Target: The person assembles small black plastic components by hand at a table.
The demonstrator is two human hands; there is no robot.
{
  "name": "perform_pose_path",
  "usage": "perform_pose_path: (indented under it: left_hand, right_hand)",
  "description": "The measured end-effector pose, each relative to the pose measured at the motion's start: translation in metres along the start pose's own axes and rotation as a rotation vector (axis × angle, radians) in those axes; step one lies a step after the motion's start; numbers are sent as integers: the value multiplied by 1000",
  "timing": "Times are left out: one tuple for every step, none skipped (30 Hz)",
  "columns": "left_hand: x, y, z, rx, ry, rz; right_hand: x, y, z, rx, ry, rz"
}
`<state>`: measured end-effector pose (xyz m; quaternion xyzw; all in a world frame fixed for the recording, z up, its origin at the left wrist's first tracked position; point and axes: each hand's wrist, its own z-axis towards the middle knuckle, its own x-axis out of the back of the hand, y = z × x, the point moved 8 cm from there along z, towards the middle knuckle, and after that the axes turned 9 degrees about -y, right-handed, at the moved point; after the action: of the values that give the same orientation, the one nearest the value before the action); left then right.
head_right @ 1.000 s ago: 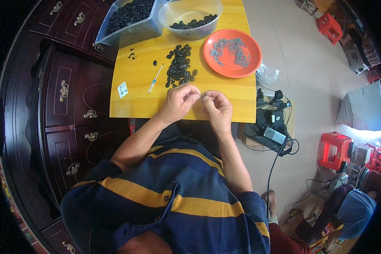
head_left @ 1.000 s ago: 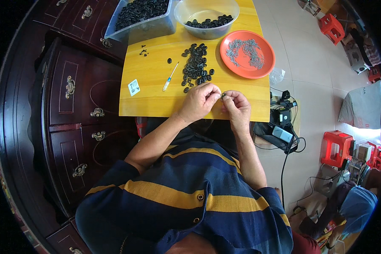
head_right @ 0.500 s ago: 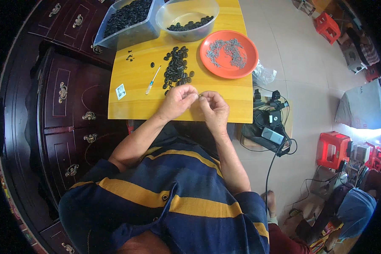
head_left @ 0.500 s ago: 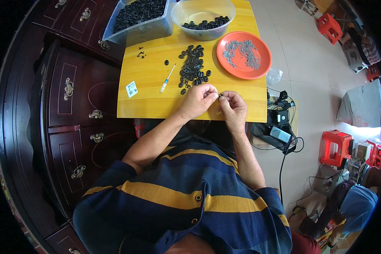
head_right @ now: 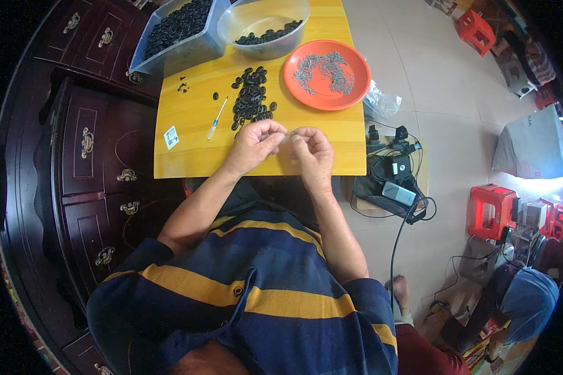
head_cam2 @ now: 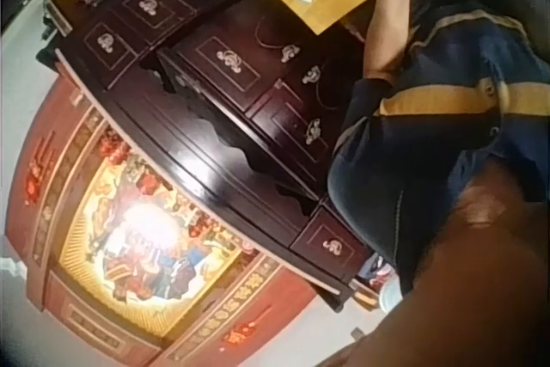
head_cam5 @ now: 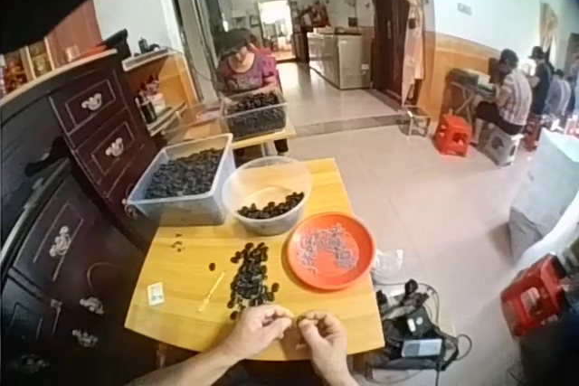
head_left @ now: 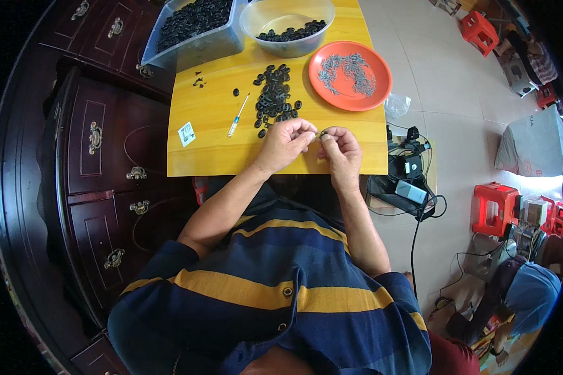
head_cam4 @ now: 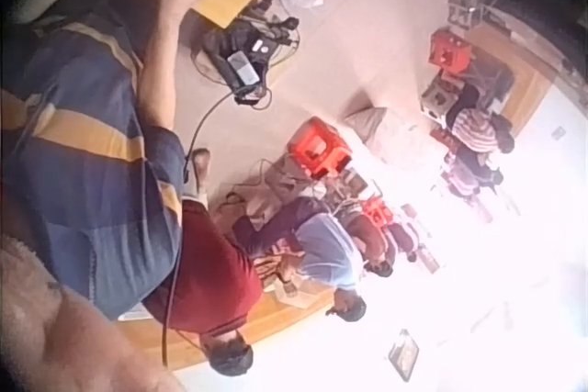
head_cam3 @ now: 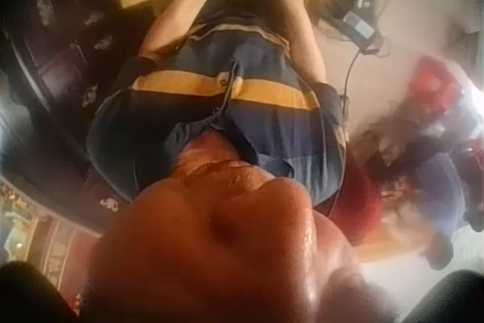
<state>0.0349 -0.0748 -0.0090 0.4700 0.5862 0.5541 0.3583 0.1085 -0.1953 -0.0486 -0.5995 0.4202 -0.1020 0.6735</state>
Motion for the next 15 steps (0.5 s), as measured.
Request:
perform_pose_path:
  left_hand:
    - [3,-5,0,4,4,3]
    - [8,-5,1,-26,45,76]
    - [12,-6,0,-56,85,150]
    - [17,-5,-4,-90,115,206]
    - [21,-6,-6,-88,116,205]
    - [25,-2,-10,-117,130,350]
    - [26,2,-12,-145,144,494]
    - [25,2,-11,-145,146,491]
    - [24,8,-10,-195,151,534]
    - [23,14,-9,-246,156,576]
    - [23,15,-6,-246,157,572]
    - [19,18,0,-267,140,633]
    - [15,20,6,-288,122,693]
    - [15,19,11,-291,124,692]
    - [12,20,17,-311,123,753]
  right_hand:
    - [2,-1,-1,14,21,20]
    - [4,-4,-2,14,36,39]
    - [4,-5,-2,11,35,39]
    - [7,-7,-2,24,68,60]
    - [10,-8,-3,39,101,82]
    - [15,-9,-3,51,115,130]
    - [18,-10,-3,50,115,129]
    - [22,-12,-3,48,129,112]
    - [25,-15,-4,46,144,94]
    - [27,-18,-3,62,143,109]
    - [28,-20,-2,61,143,105]
    - [30,-24,-1,69,154,94]
    - [32,-26,0,77,166,84]
    - [32,-27,0,79,164,81]
    - [31,-29,0,86,160,77]
